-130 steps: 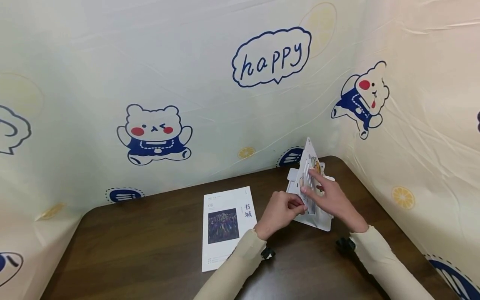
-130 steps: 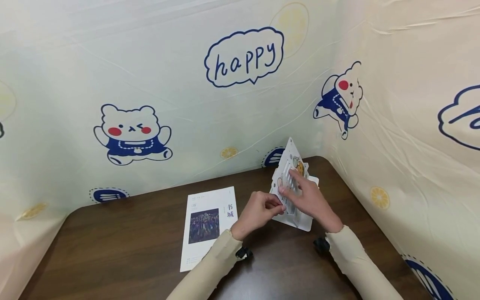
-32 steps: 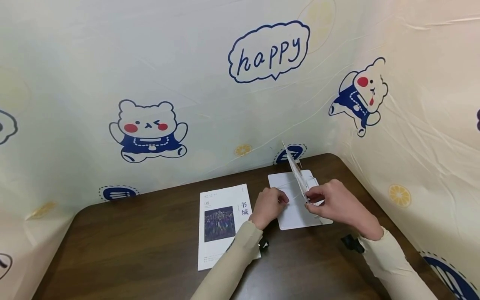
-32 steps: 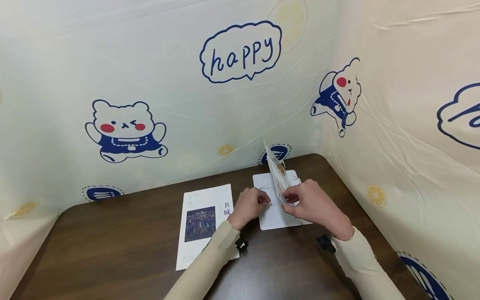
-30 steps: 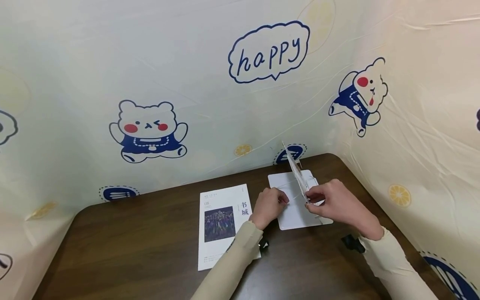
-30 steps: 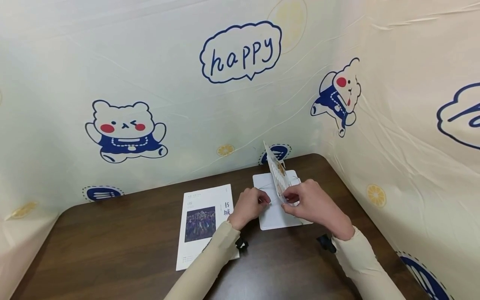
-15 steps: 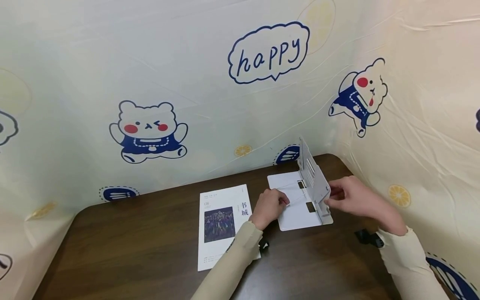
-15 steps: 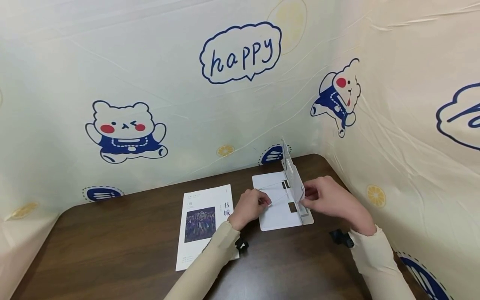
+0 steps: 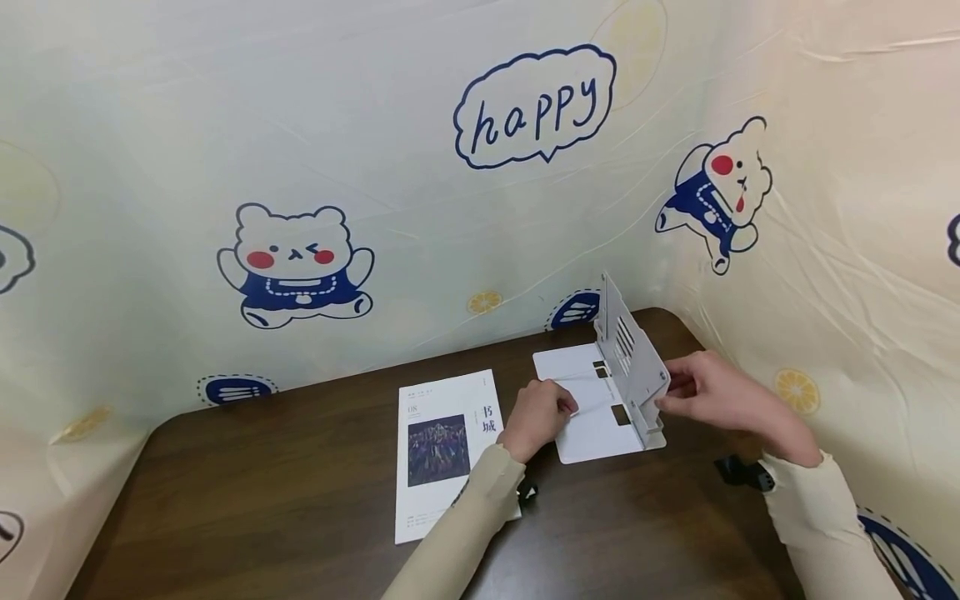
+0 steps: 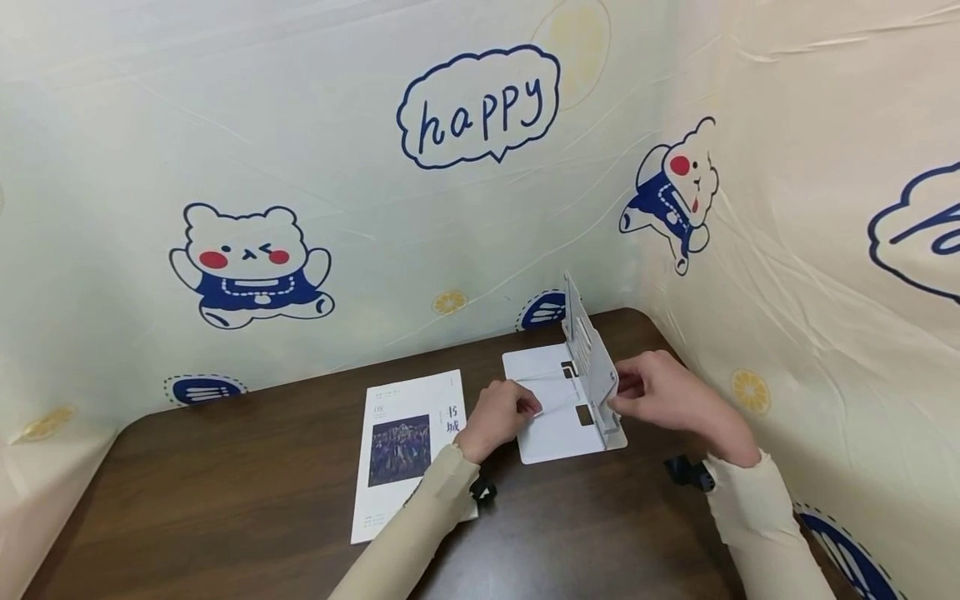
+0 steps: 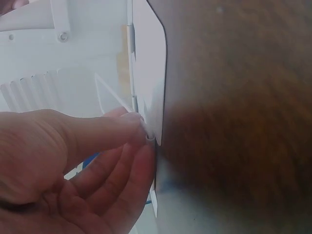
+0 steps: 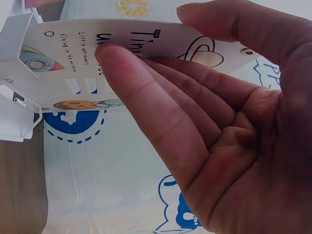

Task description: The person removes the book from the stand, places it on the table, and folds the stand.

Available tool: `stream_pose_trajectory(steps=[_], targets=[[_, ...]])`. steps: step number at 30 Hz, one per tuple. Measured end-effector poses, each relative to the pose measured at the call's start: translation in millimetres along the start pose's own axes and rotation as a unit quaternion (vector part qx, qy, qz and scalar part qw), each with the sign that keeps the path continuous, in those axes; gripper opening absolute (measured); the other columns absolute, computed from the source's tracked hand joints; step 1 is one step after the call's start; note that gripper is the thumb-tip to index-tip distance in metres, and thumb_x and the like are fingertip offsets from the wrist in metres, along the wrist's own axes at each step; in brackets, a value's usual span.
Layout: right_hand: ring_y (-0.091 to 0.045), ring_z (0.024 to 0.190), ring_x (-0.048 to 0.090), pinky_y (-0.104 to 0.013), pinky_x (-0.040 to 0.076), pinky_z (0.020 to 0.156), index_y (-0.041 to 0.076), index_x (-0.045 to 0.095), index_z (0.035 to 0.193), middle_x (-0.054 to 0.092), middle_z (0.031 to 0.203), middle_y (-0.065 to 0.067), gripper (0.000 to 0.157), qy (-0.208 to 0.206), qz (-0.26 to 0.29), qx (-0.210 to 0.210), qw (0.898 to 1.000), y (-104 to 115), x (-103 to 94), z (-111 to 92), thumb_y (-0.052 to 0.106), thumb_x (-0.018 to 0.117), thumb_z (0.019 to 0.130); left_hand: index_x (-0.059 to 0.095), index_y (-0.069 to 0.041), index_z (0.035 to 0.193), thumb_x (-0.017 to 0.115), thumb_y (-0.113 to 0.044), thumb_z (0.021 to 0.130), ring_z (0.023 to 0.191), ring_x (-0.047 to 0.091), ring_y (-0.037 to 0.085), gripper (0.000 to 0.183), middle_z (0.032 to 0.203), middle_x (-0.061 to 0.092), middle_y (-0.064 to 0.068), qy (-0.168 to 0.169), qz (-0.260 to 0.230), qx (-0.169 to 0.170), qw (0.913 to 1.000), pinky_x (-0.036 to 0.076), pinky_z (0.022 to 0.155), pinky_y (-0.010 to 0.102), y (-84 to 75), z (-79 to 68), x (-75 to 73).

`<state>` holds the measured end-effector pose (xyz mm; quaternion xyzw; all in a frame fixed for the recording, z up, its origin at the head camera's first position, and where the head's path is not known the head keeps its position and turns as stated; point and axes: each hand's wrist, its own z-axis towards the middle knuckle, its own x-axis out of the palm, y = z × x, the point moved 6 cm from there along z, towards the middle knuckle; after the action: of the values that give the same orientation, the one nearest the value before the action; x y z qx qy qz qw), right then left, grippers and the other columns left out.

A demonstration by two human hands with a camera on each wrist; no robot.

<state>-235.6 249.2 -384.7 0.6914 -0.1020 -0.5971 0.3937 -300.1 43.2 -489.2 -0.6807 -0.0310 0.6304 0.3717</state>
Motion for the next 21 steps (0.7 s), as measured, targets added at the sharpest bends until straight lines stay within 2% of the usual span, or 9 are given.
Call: stream_pose_trajectory(steps=[11,21], targets=[[-0.009,0.078,0.074,-0.027,0.063,0.072,-0.009,0.073,0.115,0.077,0.109,-0.024,0.03,0.01,0.02,0.003,1.0,-4.0,-1.7,-0.4,0.006,0.078,0.09,0.084,-0.014,0.09,0.069,-0.002,0.092,0.076,0.061,0.01,0.019,0.09,0.079,-0.001,-0.001,0.003,0.0,1.0,0.049,0.065,0.02,-0.2,-0.2,1.0],[-0.01,0.078,0.074,-0.028,0.064,0.072,-0.009,0.073,0.114,0.077,0.109,-0.024,0.029,0.006,0.016,-0.002,1.0,-4.5,-1.7,-1.1,0.005,0.078,0.089,0.083,-0.014,0.092,0.068,0.001,0.09,0.074,0.059,0.009,0.021,0.092,0.078,0.0,0.013,-0.001,-0.01,0.9999,0.051,0.066,0.02,0.0,-1.4,3.2]])
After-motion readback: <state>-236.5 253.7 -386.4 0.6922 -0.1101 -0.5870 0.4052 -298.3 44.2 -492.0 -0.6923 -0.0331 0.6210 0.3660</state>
